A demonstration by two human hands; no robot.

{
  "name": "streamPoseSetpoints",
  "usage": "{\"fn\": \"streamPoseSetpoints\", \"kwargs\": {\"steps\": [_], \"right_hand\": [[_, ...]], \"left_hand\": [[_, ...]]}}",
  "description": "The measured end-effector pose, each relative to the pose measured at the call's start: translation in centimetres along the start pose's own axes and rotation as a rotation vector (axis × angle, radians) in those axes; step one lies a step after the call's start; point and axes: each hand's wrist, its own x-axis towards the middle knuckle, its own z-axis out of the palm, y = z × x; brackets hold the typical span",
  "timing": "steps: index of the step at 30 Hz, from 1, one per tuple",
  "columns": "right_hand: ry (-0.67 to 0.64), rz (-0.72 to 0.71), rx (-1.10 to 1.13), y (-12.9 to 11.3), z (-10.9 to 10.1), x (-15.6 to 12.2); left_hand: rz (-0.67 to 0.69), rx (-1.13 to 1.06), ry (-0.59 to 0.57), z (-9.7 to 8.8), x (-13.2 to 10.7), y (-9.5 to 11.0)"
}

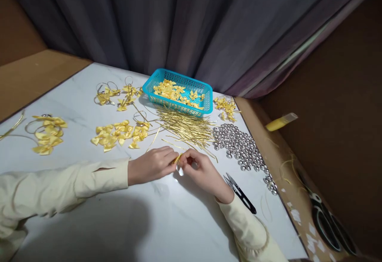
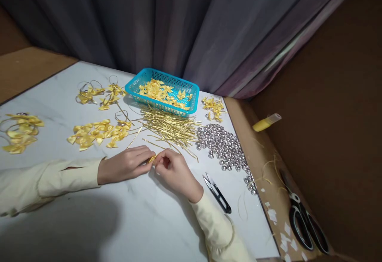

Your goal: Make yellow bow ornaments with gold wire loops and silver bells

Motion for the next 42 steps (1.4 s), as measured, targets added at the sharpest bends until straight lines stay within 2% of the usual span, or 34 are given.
{"fn": "streamPoseSetpoints", "kwargs": {"steps": [2,5,9,17,25,29,36,42], "right_hand": [[0.034,-0.045,-0.026,-0.1,-0.3,-0.2],[0.075,-0.2,-0.141,-0.1,-0.8,-0.4],[0.053,-0.293,-0.304,0.2,-0.9,-0.4],[0.117,-0.4,-0.464,0.9,0.0,-0.3],[0.123,-0.514,-0.611,1.0,-0.2,-0.5],[0.102,-0.529,-0.575,0.8,-0.3,-0.5],[0.083,-0.441,-0.268,0.3,-0.5,-0.5],[0.133,-0.434,-0.313,0.4,-0.6,-0.5]], "left_hand": [[-0.076,-0.099,0.032,0.0,0.2,0.1],[-0.185,-0.207,0.078,0.2,0.3,0.1],[-0.278,-0.272,0.084,0.3,0.4,0.2],[-0.313,-0.339,0.067,0.4,0.3,0.4],[-0.279,-0.368,0.091,0.3,0.2,0.5],[-0.263,-0.398,0.078,0.1,0.3,0.4],[-0.278,-0.403,0.115,0.0,0.4,0.4],[-0.329,-0.462,0.101,-0.2,0.4,0.6]]}}
